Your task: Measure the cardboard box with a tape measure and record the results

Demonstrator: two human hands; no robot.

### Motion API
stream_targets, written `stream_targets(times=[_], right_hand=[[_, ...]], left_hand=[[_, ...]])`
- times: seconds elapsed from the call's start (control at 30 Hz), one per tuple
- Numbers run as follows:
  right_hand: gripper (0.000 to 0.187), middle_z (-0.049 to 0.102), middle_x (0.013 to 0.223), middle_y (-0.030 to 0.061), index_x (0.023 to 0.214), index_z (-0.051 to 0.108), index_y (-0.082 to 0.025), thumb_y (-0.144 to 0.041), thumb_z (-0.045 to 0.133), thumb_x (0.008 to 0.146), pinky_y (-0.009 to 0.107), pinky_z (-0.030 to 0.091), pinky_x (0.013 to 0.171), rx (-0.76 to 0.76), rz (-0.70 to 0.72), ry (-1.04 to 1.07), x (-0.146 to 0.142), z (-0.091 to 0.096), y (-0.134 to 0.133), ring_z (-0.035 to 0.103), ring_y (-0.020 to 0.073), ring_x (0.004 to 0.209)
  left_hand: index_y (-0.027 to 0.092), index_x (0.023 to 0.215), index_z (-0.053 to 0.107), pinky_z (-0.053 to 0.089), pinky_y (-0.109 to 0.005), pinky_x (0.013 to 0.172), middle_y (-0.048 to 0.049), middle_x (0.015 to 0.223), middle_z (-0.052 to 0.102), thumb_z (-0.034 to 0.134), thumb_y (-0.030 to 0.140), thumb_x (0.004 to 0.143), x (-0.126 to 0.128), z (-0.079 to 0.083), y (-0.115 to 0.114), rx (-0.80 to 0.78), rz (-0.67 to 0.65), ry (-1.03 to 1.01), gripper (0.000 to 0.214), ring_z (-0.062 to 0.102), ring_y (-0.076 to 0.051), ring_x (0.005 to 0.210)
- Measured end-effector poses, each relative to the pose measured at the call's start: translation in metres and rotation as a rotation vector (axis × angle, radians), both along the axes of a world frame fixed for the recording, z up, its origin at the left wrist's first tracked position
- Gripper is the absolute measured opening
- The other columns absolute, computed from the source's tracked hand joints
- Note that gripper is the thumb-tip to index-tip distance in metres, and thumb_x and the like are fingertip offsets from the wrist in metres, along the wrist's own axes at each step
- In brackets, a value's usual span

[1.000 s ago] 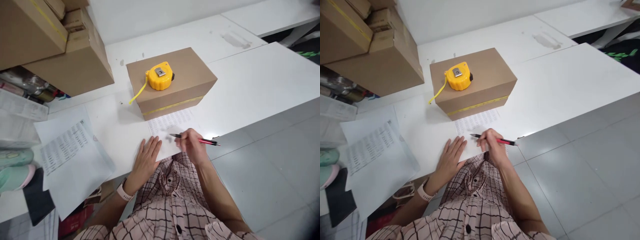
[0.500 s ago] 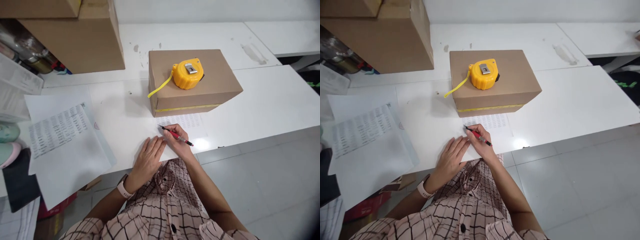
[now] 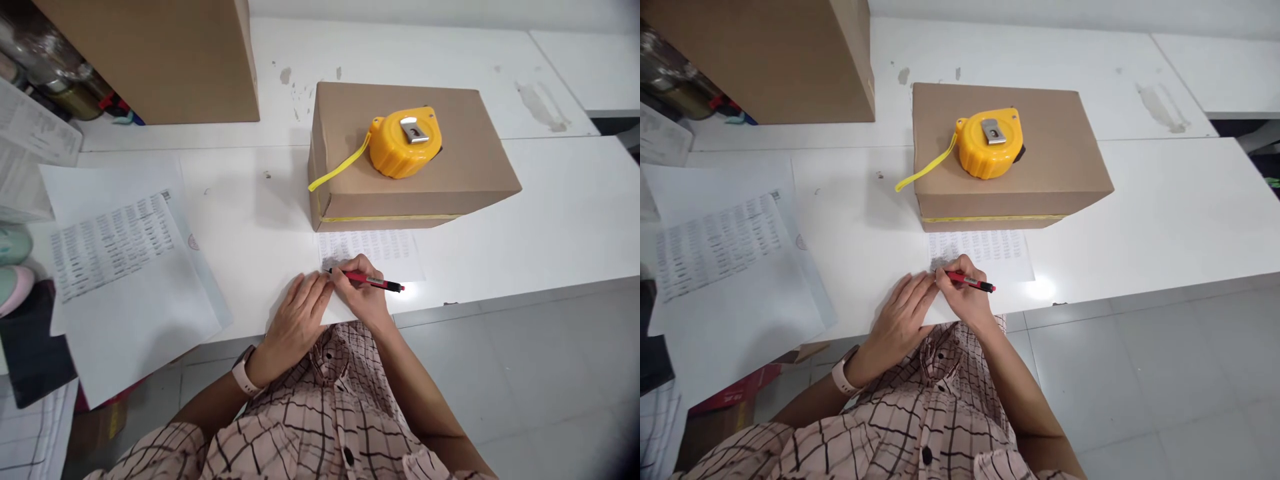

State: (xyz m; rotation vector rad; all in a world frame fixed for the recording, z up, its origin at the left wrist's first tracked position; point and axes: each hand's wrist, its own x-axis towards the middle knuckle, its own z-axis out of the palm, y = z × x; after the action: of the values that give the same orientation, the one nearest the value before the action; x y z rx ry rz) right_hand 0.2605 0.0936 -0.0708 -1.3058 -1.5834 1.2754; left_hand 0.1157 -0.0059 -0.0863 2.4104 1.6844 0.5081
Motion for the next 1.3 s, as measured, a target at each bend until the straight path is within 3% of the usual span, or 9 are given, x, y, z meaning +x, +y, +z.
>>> stream_targets(times=[0.27, 0.87, 1.3], right_hand=[[0.028, 0.047, 0.059, -0.0050, 0.068, 0.048, -0.025, -0.033, 0.068, 0.087, 0.028, 0.035, 0.051, 0.031, 0.016, -0.004, 0.001, -0.004, 0.000, 0.041, 0.0117, 0.054], [0.027, 0.046, 0.060, -0.0061, 0.069, 0.047, -0.024, -0.029, 0.065, 0.089, 0.028, 0.032, 0.053, 0.029, 0.028, 0.009, 0.002, -0.009, -0.001, 0.038, 0.0105, 0.055], [0.026, 0.048, 0.061, -0.0063, 0.071, 0.046, -0.023, -0.029, 0.064, 0.089, 0.027, 0.034, 0.054, 0.033, 0.012, -0.013, 0.003, -0.011, 0.000, 0.040, 0.0101, 0.056]], left_hand=[[0.009, 0.162, 0.016, 0.027, -0.053, 0.124, -0.0186, 0.155, 0.048, 0.034, 0.049, 0.106, 0.000, -0.002, 0.000, -0.025, 0.000, -0.007, 0.071, 0.040, -0.033, 0.147], [0.003, 0.155, 0.031, 0.024, -0.051, 0.126, -0.0198, 0.153, 0.050, 0.036, 0.043, 0.106, 0.000, -0.002, 0.001, -0.002, -0.009, 0.043, 0.064, 0.040, -0.034, 0.147], [0.003, 0.153, 0.034, 0.025, -0.050, 0.126, -0.0189, 0.154, 0.049, 0.028, 0.047, 0.107, -0.001, 0.000, 0.001, 0.002, -0.004, 0.076, 0.064, 0.040, -0.032, 0.147]])
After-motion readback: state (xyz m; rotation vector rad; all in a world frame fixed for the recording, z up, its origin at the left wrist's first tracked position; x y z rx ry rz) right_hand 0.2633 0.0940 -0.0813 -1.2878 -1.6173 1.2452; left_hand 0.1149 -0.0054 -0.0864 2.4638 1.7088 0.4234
